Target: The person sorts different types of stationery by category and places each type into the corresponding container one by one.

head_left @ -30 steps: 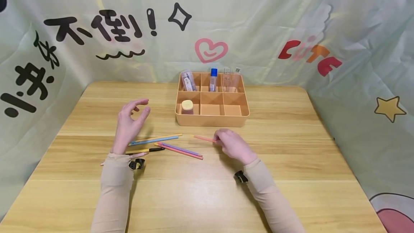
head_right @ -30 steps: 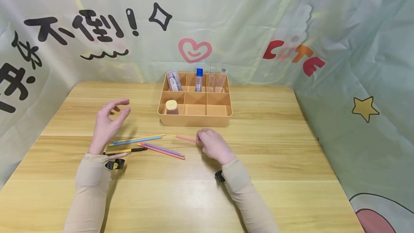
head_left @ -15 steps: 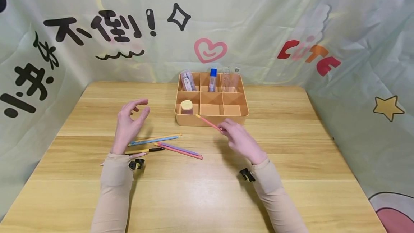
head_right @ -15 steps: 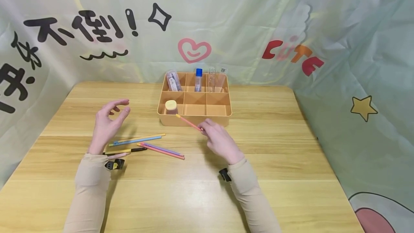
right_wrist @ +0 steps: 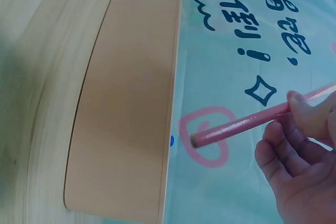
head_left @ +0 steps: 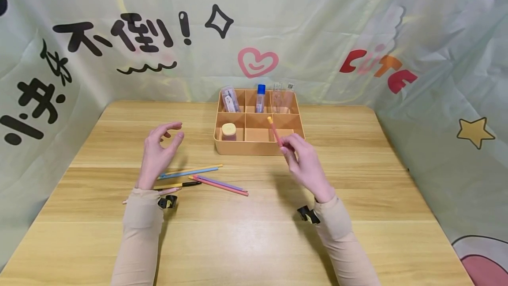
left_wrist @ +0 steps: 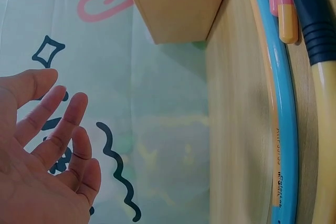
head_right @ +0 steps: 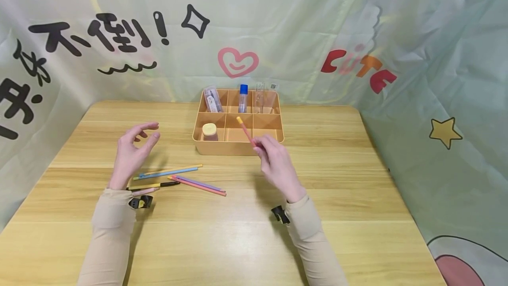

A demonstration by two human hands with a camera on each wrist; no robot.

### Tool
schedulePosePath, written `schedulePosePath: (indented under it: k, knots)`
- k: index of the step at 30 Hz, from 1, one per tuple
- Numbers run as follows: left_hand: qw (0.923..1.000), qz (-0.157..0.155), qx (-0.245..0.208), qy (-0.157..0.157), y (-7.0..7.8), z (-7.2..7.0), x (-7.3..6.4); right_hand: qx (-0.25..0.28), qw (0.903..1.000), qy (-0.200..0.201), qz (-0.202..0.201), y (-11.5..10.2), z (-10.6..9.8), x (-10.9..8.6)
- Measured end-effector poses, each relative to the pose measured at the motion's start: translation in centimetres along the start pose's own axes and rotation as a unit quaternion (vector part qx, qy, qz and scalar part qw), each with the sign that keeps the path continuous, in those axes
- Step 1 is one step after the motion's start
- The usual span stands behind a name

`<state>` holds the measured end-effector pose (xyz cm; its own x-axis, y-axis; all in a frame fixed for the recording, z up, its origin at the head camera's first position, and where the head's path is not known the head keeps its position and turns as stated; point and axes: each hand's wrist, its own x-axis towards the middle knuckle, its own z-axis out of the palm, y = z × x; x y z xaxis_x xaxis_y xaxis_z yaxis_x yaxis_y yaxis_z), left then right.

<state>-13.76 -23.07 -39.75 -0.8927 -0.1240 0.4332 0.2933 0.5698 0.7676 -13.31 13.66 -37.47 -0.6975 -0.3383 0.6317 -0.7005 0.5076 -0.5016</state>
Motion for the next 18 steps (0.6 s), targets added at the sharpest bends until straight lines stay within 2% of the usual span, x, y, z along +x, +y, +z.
schedulePosePath:
  k: [4,8,12,18]
  knots:
    - [1.0,-0.001,0.003,0.0,0.01,0.02,0.01,0.046,0.9978,0.047,0.002,0.3,-0.29,0.16]
    - [1.0,-0.001,0.006,0.0,0.03,0.04,0.01,0.082,0.9922,0.089,0.027,0.48,-0.49,0.17]
    - [1.0,-0.001,0.009,-0.001,-0.03,0.03,-0.01,0.109,0.9865,0.11,0.053,0.44,-0.63,0.14]
    - [0.9999,0.002,0.012,0.0,-0.08,0.06,-0.01,0.136,0.9794,0.134,0.066,0.75,-0.78,0.18]
